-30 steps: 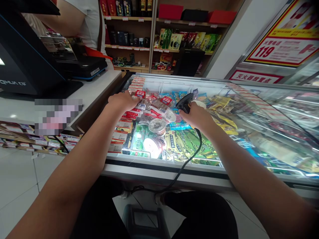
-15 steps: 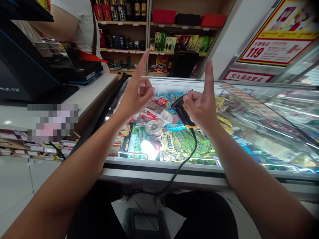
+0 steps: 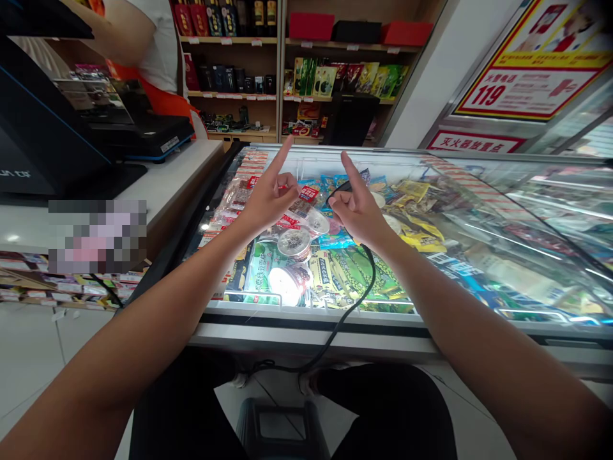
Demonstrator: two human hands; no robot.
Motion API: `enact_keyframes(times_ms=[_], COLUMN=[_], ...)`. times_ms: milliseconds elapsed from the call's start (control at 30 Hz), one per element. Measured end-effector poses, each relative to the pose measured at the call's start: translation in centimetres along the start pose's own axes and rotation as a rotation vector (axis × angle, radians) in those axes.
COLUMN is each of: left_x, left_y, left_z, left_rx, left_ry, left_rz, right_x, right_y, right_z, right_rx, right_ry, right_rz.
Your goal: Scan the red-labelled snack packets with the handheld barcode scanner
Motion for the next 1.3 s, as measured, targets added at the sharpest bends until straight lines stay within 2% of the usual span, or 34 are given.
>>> enact_keyframes(times_ms=[67, 167, 267, 333, 433, 600, 733, 800, 867, 967, 1000, 1067, 1167, 1233, 1300], left_x=[0.8, 1.2, 0.8, 0.3, -0.2, -0.1, 0.0, 0.6, 1.5, 3.1, 3.2, 2.8, 1.3, 0.3, 0.1], left_y=[0.3, 0.9, 1.5, 1.8, 2.5, 4.1, 3.4, 2.5, 1.3, -0.1, -0.3, -0.5, -0.1, 0.5, 1.0], left_z=[-0.5, -0.9, -1.3, -1.2, 0.0, 2.9, 2.3, 1.4, -0.3, -3.4, -4.1, -4.5, -3.5, -2.5, -1.7], left_rx=[0.004, -0.074, -0.098, -0.061, -0.037, -0.168, -0.143, -0.123, -0.052, 0.112, 0.132, 0.094, -0.057, -0.142, -0.167], left_ry=[-0.029, 0.029, 0.122, 0.183, 0.263, 0.391, 0.245, 0.075, -0.200, -0.750, -0.902, -1.090, -1.213, -1.295, -1.338], left_rz=[-0.106, -0.297, -0.459, -0.518, -0.565, -0.590, -0.471, -0.349, -0.176, 0.049, 0.083, 0.121, 0.177, 0.211, 0.245], right_x=[-0.4, -1.5, -2.7, -2.5, -1.0, 0.9, 0.4, 0.0, -0.3, -0.3, -0.2, 0.7, 2.8, 4.4, 5.5], right_y=[0.0, 0.1, 0.1, 0.0, 0.2, 0.5, 0.4, 0.1, -0.3, -1.1, -1.2, -1.4, -1.7, -1.7, -1.4], right_z=[-0.5, -1.4, -2.3, -2.5, -1.3, 0.3, -0.1, -0.5, -1.4, -3.7, -4.4, -5.4, -6.1, -5.8, -5.2], right_rx=[0.003, -0.066, -0.129, -0.129, -0.152, -0.169, -0.154, -0.137, -0.054, 0.176, 0.234, 0.280, 0.236, 0.111, -0.030], right_ry=[-0.069, -0.376, -0.655, -0.714, -0.700, -0.618, -0.572, -0.501, -0.343, 0.095, 0.260, 0.559, 0.880, 0.985, 0.995], right_rz=[0.115, 0.278, 0.347, 0.363, 0.403, 0.440, 0.403, 0.358, 0.279, 0.121, 0.089, 0.073, 0.119, 0.184, 0.256])
Point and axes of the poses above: each hand's wrist, its own y-axis away from the middle knuckle, its own z-axis out of the palm, x = y × z, the point moved 8 cm from there along -y, towards the middle knuckle, and after that the axes turned 15 degrees about x, right-handed, at the moved point
